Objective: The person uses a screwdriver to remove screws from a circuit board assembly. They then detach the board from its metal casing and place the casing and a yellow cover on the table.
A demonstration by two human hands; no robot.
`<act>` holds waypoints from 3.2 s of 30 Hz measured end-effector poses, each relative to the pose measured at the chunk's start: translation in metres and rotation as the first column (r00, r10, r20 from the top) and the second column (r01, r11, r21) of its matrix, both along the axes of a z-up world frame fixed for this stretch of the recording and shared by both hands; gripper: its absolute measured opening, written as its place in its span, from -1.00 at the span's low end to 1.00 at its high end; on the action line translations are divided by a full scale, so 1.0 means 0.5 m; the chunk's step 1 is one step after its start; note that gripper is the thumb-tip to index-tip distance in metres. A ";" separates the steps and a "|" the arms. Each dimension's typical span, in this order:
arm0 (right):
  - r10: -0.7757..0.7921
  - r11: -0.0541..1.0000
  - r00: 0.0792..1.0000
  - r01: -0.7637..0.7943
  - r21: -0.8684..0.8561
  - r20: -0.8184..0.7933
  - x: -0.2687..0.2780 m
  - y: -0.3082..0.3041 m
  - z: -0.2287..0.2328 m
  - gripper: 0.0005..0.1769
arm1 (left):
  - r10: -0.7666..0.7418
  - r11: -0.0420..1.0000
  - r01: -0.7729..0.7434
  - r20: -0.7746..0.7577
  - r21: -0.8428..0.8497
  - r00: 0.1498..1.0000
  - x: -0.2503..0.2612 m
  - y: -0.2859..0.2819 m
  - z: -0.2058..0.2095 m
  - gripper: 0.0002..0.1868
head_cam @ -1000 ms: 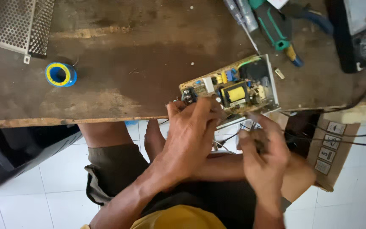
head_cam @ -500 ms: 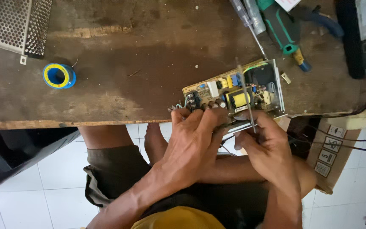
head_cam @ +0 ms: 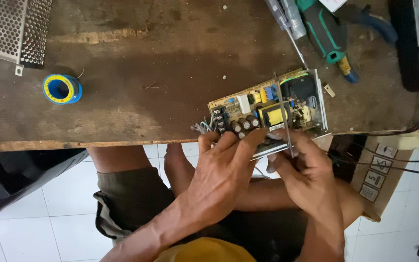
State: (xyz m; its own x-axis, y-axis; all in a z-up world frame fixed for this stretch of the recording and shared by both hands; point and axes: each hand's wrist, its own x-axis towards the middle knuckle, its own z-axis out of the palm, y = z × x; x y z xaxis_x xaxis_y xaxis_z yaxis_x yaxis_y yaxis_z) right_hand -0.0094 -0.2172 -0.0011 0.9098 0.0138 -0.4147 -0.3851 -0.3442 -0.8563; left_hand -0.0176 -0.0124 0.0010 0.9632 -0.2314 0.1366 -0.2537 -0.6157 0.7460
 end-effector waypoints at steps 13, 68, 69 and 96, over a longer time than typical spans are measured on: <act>0.055 0.995 0.992 -0.064 -0.073 -0.116 0.022 0.006 0.038 -0.51 | 0.024 0.993 -0.032 -0.079 -0.110 0.997 -0.012 -0.008 -0.019 -0.41; -0.524 0.730 0.844 0.515 0.449 -0.116 -0.073 0.088 -0.063 -0.85 | -0.028 0.983 0.007 0.110 0.186 0.994 -0.008 -0.034 0.050 -0.58; -0.529 0.743 0.843 0.517 0.425 -0.101 -0.072 0.087 -0.065 -0.85 | -0.030 0.987 0.011 0.114 0.160 0.993 -0.007 -0.031 0.048 -0.68; -0.536 0.710 0.839 0.506 0.490 -0.091 -0.086 0.072 -0.104 -0.82 | -0.053 0.994 0.055 0.030 -0.098 0.998 -0.018 -0.014 0.040 -0.21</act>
State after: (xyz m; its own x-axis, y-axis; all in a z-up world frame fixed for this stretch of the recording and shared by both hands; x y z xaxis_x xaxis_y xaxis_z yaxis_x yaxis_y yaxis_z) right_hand -0.0525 -0.1814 -0.0533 0.8529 -0.2881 -0.4353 -0.3277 0.3536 -0.8761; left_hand -0.0267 -0.0195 0.0208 0.9453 -0.2669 0.1874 -0.3056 -0.5245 0.7947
